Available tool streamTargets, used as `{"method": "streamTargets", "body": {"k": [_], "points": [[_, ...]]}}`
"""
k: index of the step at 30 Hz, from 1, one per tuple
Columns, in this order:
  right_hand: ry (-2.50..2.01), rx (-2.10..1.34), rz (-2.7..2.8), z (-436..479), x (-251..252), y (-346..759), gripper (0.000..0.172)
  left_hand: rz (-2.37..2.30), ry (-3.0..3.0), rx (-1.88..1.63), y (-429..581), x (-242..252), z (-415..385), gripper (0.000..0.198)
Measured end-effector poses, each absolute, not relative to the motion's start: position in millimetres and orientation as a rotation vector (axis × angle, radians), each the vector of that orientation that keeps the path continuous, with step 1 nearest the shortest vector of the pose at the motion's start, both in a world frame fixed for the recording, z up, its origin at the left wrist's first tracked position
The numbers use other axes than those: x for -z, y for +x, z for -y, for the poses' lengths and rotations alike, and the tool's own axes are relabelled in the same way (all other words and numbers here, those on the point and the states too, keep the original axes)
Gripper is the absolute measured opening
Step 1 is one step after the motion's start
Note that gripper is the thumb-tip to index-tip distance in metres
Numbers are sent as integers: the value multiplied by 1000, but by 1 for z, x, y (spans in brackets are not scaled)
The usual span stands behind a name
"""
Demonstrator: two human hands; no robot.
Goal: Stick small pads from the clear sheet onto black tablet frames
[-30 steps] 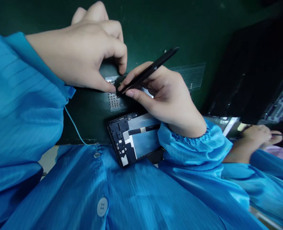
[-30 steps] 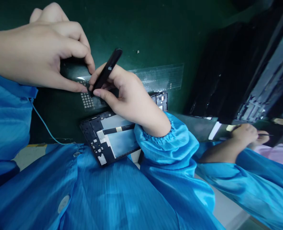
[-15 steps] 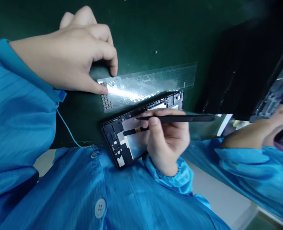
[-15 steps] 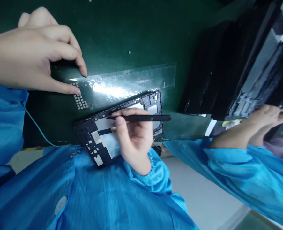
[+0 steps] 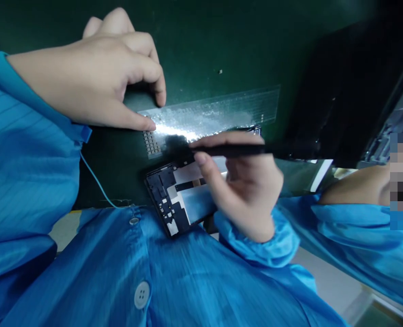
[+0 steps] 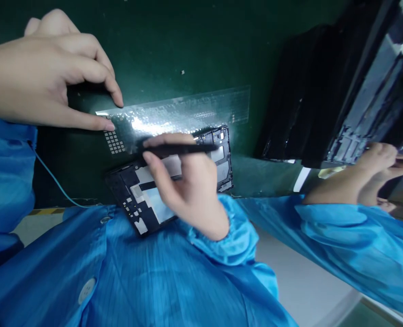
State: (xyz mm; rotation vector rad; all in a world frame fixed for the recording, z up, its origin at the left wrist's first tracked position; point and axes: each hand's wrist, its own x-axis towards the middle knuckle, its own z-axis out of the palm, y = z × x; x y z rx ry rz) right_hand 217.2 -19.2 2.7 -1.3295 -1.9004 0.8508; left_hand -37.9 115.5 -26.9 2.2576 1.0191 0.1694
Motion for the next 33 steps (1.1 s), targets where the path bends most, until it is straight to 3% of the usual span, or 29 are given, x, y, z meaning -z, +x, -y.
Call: {"method": "streamTargets", "body": {"k": [6,13,18,21,23,26,28,33], "points": [[-1074,-1369,2064,-57,16,214,11,-992,2273,-200,-39,27,-114,102],[-1219,-1457,1967,-52,9,211,24,-980,2257,-206,-39,28,-113,97],[-1125,-1424,2070,-61,11,211,11,-973,2286,-180,-38,26,-113,99],[-1160,-1501,1920,-54,8,220,20,-991,2290,-190,-38,26,-113,101],[-1204,-1408,1694,-38,6,230,19,-993,2286,-223,-40,29,-114,98],[-1317,-922,1358,-3,10,246,5,-1008,2273,-277,-43,35,-115,91],[-1381,-664,1231,17,17,251,8,-1012,2274,-300,-45,38,-116,89],[-1474,-542,1283,34,38,248,10,-1027,2254,-308,-47,38,-117,86]]}}
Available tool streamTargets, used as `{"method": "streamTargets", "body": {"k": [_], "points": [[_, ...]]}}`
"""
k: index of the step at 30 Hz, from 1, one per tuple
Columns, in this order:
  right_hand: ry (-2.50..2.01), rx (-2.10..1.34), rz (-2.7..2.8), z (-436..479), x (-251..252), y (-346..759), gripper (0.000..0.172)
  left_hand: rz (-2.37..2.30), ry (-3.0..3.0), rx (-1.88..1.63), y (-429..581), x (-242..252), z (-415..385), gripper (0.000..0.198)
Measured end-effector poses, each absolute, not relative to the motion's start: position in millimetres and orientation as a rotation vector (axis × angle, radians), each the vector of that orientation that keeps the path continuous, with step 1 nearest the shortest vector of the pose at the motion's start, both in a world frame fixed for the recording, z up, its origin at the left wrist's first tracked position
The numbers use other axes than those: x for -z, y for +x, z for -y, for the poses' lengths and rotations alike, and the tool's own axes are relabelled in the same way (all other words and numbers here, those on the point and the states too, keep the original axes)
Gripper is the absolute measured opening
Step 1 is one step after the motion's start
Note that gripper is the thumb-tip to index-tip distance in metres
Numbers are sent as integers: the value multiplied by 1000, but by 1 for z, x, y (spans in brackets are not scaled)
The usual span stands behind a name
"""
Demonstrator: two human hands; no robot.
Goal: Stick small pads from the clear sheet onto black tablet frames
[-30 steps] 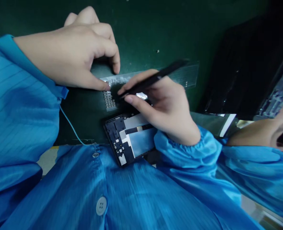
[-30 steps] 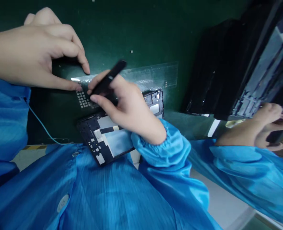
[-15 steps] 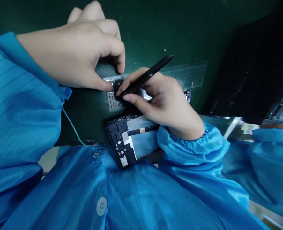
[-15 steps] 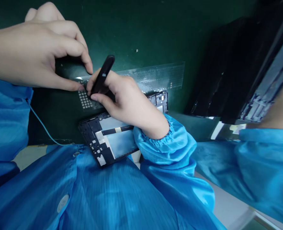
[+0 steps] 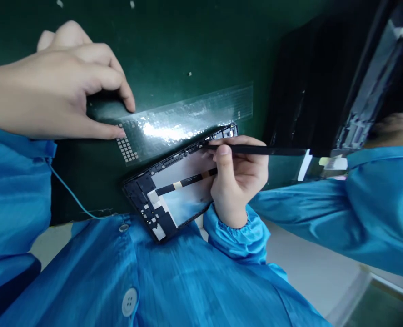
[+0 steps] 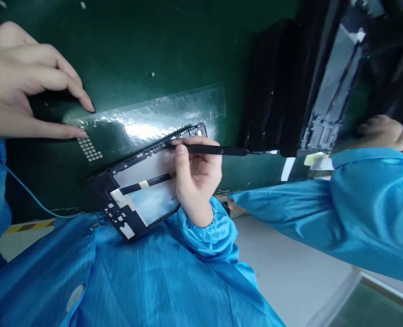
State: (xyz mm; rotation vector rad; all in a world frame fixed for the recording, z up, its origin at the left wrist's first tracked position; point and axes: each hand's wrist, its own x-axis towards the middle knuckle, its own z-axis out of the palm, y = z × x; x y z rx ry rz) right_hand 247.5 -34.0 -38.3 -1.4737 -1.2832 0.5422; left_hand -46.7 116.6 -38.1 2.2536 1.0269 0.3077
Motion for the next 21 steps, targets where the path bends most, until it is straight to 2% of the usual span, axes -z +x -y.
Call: {"method": "streamTargets", "body": {"k": [6,10,15,17,21], "points": [[-1513,-549,1389,36,36,252,11,-1019,2256,-307,-49,41,-117,80],[-1552,-621,1488,30,6,252,11,-1017,2262,-296,-47,38,-117,92],[-1310,-1109,1814,-16,-13,229,11,-1010,2290,-243,-40,31,-114,110],[-1138,-1261,1984,-34,-5,221,10,-992,2291,-220,-40,30,-114,108],[-1069,-1333,2106,-47,13,217,12,-971,2283,-215,-40,31,-115,100]]}}
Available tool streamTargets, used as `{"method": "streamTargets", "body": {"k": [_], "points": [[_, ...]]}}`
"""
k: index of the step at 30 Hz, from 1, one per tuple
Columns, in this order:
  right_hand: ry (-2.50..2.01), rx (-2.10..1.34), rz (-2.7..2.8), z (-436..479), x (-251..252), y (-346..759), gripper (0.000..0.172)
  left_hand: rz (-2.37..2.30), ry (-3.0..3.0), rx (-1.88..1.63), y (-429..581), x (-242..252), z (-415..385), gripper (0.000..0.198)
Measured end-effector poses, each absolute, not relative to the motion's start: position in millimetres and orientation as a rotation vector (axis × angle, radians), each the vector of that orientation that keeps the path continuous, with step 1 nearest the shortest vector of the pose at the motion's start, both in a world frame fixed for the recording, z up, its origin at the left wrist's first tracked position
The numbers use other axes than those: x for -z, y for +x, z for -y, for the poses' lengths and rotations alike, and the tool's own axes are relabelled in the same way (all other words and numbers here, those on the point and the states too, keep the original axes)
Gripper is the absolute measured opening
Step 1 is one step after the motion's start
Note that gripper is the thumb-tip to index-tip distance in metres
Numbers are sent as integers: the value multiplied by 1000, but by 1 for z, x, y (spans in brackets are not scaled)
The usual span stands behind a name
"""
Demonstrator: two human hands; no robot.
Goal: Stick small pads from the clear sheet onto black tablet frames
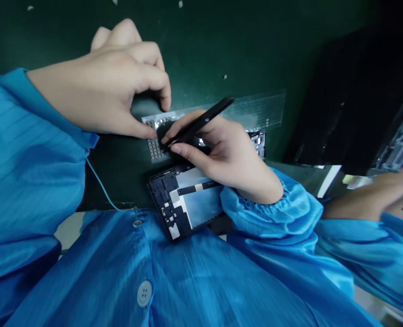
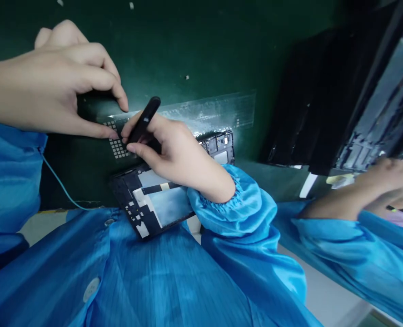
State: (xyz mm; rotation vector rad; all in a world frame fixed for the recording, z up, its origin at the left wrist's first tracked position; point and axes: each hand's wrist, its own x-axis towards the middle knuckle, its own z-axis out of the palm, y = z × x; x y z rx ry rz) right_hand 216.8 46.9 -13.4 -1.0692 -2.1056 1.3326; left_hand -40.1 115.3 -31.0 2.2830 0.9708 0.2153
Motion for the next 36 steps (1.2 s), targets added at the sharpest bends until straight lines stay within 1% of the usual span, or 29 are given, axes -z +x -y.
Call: {"method": "streamTargets", "body": {"k": [4,8,11,13,15,17,18,22,28,33,34,36], "points": [[-1046,-1312,2089,-45,16,216,13,-990,2309,-182,-39,30,-114,95],[-1062,-1342,2131,-48,12,214,8,-1018,2293,-150,-38,29,-114,91],[-1069,-1418,1819,-42,12,227,7,-1032,2284,-178,-39,30,-115,96],[-1159,-1235,1547,-28,14,243,5,-1029,2285,-227,-41,33,-115,100],[-1288,-914,1385,-10,19,261,4,-1006,2291,-287,-42,37,-116,103],[-1397,-658,1307,7,25,273,8,-1016,2289,-325,-42,42,-116,104],[-1435,-603,1292,15,29,276,10,-1033,2290,-335,-42,43,-116,106],[-1484,-608,1320,27,38,271,14,-1115,2327,-322,-41,45,-118,113],[-1495,-588,1381,28,40,270,10,-1136,2418,-311,-44,47,-120,111],[-1579,-539,1546,29,12,264,13,-1092,2472,-279,-40,44,-121,112],[-1556,-580,1567,25,4,259,13,-1082,2468,-251,-39,41,-122,114],[-1454,-768,1662,10,-9,247,11,-1054,2467,-198,-37,37,-122,118]]}}
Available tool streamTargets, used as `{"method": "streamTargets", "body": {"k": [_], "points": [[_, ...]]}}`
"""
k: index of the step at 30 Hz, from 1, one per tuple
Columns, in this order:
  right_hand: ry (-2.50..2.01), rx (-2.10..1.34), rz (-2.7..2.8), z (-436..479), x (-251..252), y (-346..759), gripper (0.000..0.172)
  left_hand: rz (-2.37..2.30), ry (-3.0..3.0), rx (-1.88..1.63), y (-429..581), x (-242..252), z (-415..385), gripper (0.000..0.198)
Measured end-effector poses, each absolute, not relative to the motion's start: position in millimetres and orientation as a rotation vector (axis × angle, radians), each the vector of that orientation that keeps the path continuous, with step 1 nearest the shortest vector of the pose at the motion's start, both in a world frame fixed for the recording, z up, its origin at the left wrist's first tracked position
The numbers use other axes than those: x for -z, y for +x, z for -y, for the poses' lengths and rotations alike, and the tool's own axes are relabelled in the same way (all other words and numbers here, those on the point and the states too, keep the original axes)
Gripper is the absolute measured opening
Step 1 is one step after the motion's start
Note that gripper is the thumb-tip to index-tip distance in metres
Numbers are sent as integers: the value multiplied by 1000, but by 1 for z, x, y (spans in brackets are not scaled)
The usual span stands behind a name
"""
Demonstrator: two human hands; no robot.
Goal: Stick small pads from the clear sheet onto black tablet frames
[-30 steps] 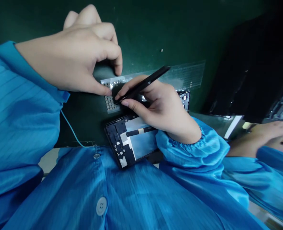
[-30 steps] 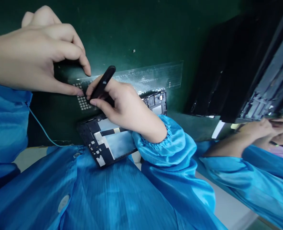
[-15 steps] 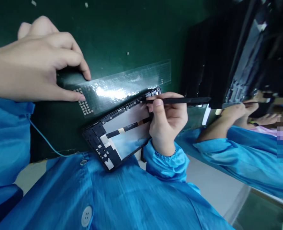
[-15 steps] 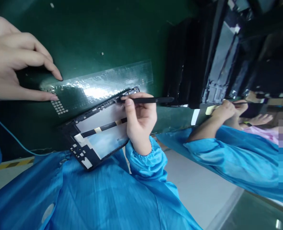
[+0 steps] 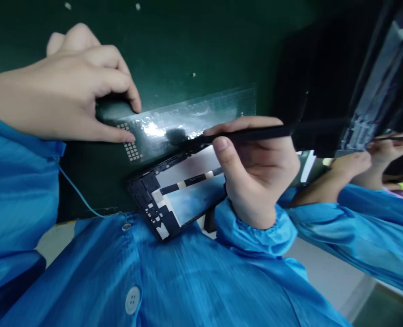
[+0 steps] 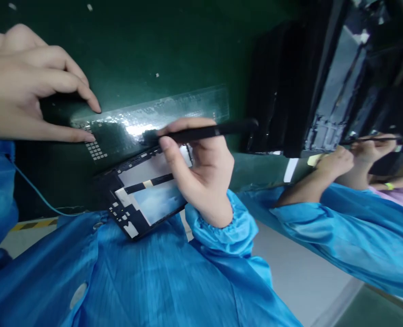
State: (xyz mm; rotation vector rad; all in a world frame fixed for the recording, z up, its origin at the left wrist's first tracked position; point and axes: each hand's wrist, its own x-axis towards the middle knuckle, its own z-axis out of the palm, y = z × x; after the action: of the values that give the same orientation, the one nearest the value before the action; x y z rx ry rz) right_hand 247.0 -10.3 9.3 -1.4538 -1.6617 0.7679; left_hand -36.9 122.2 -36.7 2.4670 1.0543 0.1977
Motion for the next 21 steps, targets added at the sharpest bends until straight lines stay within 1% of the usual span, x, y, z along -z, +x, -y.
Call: {"method": "streamTargets", "body": {"k": [4,7,9,13,15,18,21], "points": [[-1158,-1234,2014,-27,-10,225,10,-991,2440,-166,-38,33,-120,121],[-1089,-1319,2139,-41,2,218,11,-1009,2421,-106,-39,32,-118,120],[-1113,-1307,2149,-41,7,217,12,-1040,2403,-55,-38,31,-117,108],[-1145,-1285,2142,-37,8,217,10,-1059,2267,-90,-33,27,-116,73],[-1146,-1336,2131,-40,8,216,8,-1076,2179,-106,-33,27,-117,64],[-1105,-1523,1904,-44,7,218,6,-1082,2209,-94,-37,31,-121,68],[-1071,-1552,1400,-34,0,238,11,-1077,2306,-103,-39,30,-122,77]]}}
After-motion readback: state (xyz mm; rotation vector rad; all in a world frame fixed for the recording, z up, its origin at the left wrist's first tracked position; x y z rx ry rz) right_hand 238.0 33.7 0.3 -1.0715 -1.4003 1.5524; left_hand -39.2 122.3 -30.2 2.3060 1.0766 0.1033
